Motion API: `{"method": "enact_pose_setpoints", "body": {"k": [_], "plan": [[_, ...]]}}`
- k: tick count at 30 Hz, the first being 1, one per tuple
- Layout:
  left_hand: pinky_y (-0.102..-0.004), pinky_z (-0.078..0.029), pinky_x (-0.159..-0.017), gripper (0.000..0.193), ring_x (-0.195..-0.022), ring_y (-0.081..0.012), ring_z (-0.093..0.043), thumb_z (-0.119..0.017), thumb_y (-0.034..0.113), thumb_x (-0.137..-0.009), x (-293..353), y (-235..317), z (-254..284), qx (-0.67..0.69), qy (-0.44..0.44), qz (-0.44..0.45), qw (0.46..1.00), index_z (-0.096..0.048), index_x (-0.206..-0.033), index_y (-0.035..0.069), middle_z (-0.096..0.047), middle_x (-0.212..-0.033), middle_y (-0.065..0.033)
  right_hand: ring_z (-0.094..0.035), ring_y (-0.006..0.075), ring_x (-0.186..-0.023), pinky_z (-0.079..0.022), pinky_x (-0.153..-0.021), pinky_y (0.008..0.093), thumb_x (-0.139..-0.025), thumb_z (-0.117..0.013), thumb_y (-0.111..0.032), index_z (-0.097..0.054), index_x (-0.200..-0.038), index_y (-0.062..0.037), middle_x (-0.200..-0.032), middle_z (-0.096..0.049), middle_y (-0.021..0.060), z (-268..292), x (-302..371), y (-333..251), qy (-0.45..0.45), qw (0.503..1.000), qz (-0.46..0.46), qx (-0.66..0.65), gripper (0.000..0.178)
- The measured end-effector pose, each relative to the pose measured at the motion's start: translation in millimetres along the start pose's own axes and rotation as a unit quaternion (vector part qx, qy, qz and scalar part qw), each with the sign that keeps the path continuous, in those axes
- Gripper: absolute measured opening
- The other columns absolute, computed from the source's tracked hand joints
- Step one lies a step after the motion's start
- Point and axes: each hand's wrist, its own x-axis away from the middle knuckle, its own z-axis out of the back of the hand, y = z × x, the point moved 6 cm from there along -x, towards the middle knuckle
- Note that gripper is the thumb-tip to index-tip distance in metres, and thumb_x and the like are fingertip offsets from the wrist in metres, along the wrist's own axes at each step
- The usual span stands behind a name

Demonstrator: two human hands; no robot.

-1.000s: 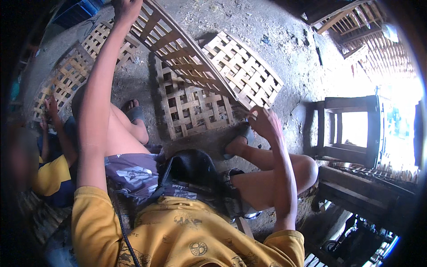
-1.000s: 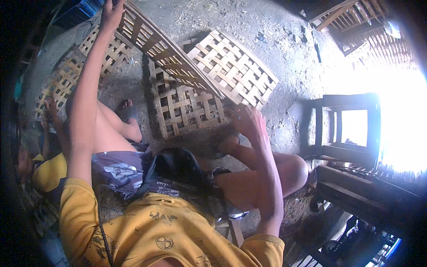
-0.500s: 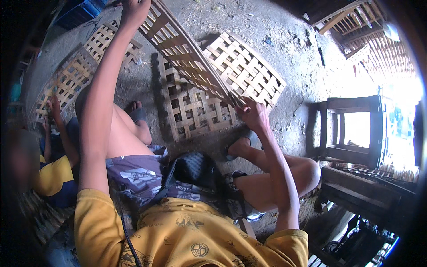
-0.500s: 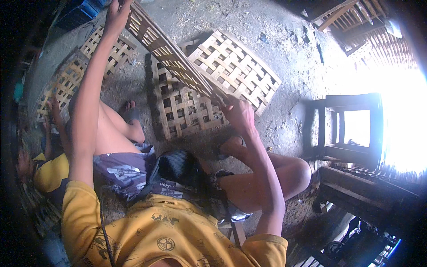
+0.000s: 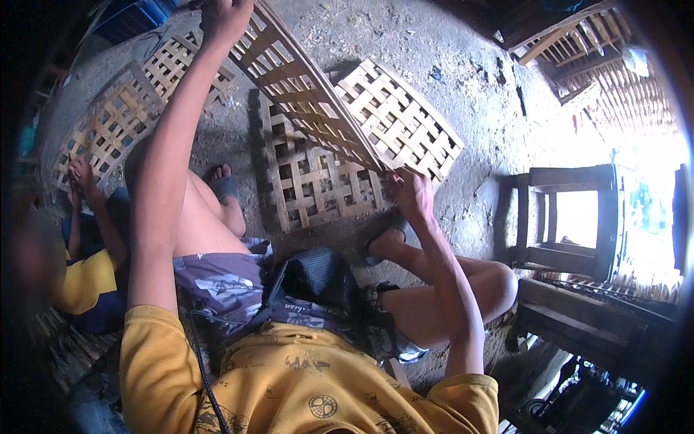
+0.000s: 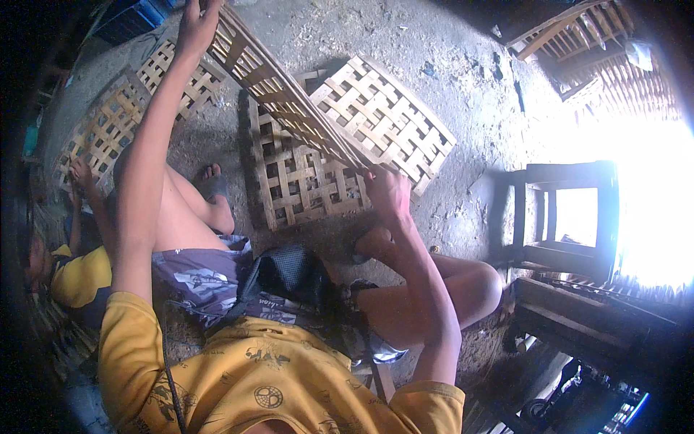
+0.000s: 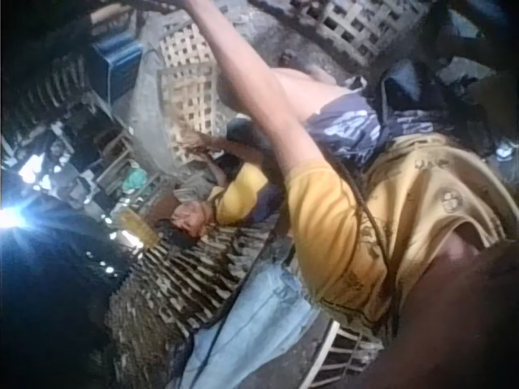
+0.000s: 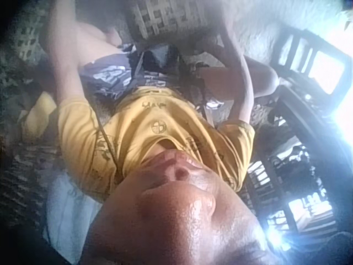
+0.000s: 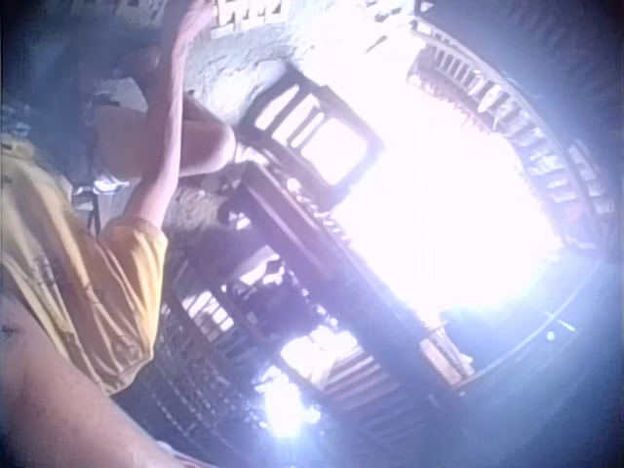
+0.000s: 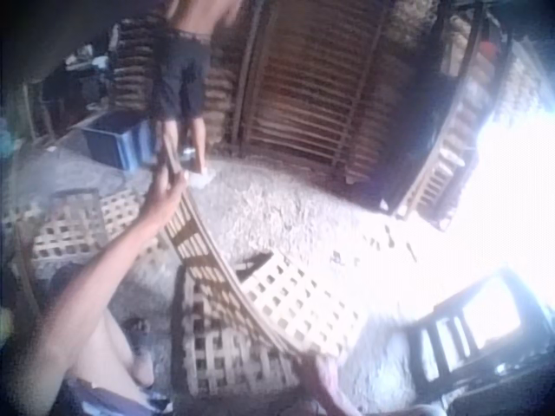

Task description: The person sits on the floor and assembles a wooden lattice panel by hand, inserting thin wooden strips into a frame and adjusting them to form a grid pattern. The person repeatedly aligns and secures the strips within the frame.

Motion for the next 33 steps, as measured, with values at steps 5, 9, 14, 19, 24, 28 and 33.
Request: {"method": "enact_pose_setpoints", "body": {"k": [5, 9, 14, 19, 24, 28, 33], "plan": [[-0.0419, -0.035, -0.119, 0.068, -0.148, -0.0375, -0.039, -0.056, 0.029, -0.105, -8.7, -1.6, 5.1, -0.004, 0.019, -0.047, 0.999, -0.029, -0.16, -0.001, -0.037, -0.161, -0.0267, -0.075, 0.0346, -0.082, -0.059, -0.075, 0.0458, -0.089, -0.071, -0.018, -0.078, -0.1, -0.0072, -0.086, -0.075, 0.0161, 0.0, -2.1, -1.6, -0.012, 0.999, 0.015, -0.029, 0.017], [-0.0413, -0.032, -0.121, 0.067, -0.149, -0.0377, -0.037, -0.057, 0.024, -0.103, -11.3, -2.3, 8.7, -0.024, 0.032, -0.03, 0.999, -0.03, -0.159, -0.002, -0.037, -0.161, -0.0268, -0.075, 0.0345, -0.085, -0.059, -0.079, 0.0445, -0.086, -0.067, -0.02, -0.078, -0.099, -0.0104, -0.09, -0.076, 0.0165, -6.2, 0.1, 14.4, -0.166, 0.986, -0.007, 0.03, 0.02], [-0.0415, -0.032, -0.121, 0.067, -0.149, -0.037, -0.037, -0.057, 0.021, -0.102, -10.4, 4.4, 4.4, 0.019, 0.022, -0.03, 0.999, -0.029, -0.159, -0.001, -0.038, -0.16, -0.026, -0.075, 0.0334, -0.084, -0.059, -0.076, 0.0434, -0.086, -0.068, -0.02, -0.077, -0.097, -0.0116, -0.089, -0.076, 0.0154, 8.7, 0.3, 25.5, -0.131, 0.991, -0.021, 0.022, 0.016], [-0.0415, -0.033, -0.121, 0.069, -0.149, -0.0372, -0.036, -0.057, 0.022, -0.103, -9.3, 16.3, 0.5, 0.032, 0.056, -0.063, 0.996, -0.028, -0.16, -0.001, -0.038, -0.161, -0.0256, -0.075, 0.0312, -0.076, -0.058, -0.07, 0.0422, -0.087, -0.077, -0.022, -0.077, -0.1, -0.0096, -0.084, -0.076, 0.015, 25.2, -10.8, 13.5, 0.007, 0.998, 0.002, -0.065, 0.018], [-0.0414, -0.029, -0.123, 0.071, -0.151, -0.0367, -0.033, -0.056, 0.023, -0.104, -9.8, 5.8, 2.0, 0.025, -0.028, 0.02, 0.999, -0.023, -0.162, 0.0, -0.032, -0.163, -0.025, -0.075, 0.0321, -0.086, -0.057, -0.078, 0.042, -0.084, -0.083, -0.025, -0.081, -0.1, -0.0087, -0.093, -0.077, 0.0167, 13.3, -11.7, 5.6, 0.029, 0.993, -0.015, -0.114, 0.023], [-0.041, -0.027, -0.124, 0.071, -0.153, -0.0361, -0.029, -0.056, 0.023, -0.105, -10.1, 13.4, 3.1, 0.039, 0.022, -0.066, 0.997, -0.021, -0.163, -0.001, -0.029, -0.165, -0.0249, -0.075, 0.0337, -0.088, -0.057, -0.079, 0.0419, -0.087, -0.079, -0.022, -0.081, -0.1, -0.0096, -0.094, -0.077, 0.0167, 6.1, -11.6, 8.8, 0.038, 0.995, -0.009, -0.091, 0.018], [-0.041, -0.026, -0.125, 0.072, -0.155, -0.036, -0.025, -0.055, 0.019, -0.103, -6.6, 20.5, -3.5, 0.023, 0.053, -0.071, 0.996, -0.021, -0.163, -0.001, -0.025, -0.168, -0.0246, -0.074, 0.0347, -0.084, -0.058, -0.076, 0.0432, -0.087, -0.077, -0.02, -0.08, -0.098, -0.0092, -0.094, -0.077, 0.0157, 7.0, -7.1, 4.2, 0.061, 0.998, 0.021, -0.012, 0.015]]}}
